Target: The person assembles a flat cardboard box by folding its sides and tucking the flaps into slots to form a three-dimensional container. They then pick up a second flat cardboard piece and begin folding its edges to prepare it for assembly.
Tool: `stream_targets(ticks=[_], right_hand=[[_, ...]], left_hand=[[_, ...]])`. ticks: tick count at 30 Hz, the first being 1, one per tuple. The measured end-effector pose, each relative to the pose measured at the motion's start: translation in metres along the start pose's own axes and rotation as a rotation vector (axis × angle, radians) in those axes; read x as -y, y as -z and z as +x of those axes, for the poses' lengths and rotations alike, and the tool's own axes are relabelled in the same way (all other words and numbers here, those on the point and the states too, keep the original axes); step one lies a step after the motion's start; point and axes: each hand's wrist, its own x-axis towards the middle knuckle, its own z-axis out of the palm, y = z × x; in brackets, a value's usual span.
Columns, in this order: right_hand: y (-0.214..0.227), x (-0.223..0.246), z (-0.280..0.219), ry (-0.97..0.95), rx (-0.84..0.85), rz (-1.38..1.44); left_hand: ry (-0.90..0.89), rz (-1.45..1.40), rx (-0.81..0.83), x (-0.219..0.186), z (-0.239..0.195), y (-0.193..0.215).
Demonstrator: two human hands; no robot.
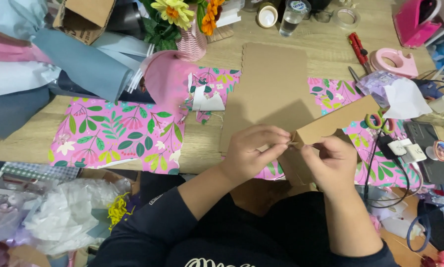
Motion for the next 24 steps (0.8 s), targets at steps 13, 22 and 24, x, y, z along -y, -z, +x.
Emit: stream_targets(ticks=[13,22,24], right_hand=[[-0.006,-0.01,0.013,-0.099,0.065,0.188],[-0.016,-0.003,0.025,-0.147,0.228,0.246],[-0.018,-0.021,0.022,-0.158,0.256,0.325]], left_hand=[[-0.134,0.08,0.085,0.007,0.019,0.004],[0.033,-0.063,0.233,0.013,0.014,0.008],[0.168,-0.189,0.269,0.01,0.012,0.005]])
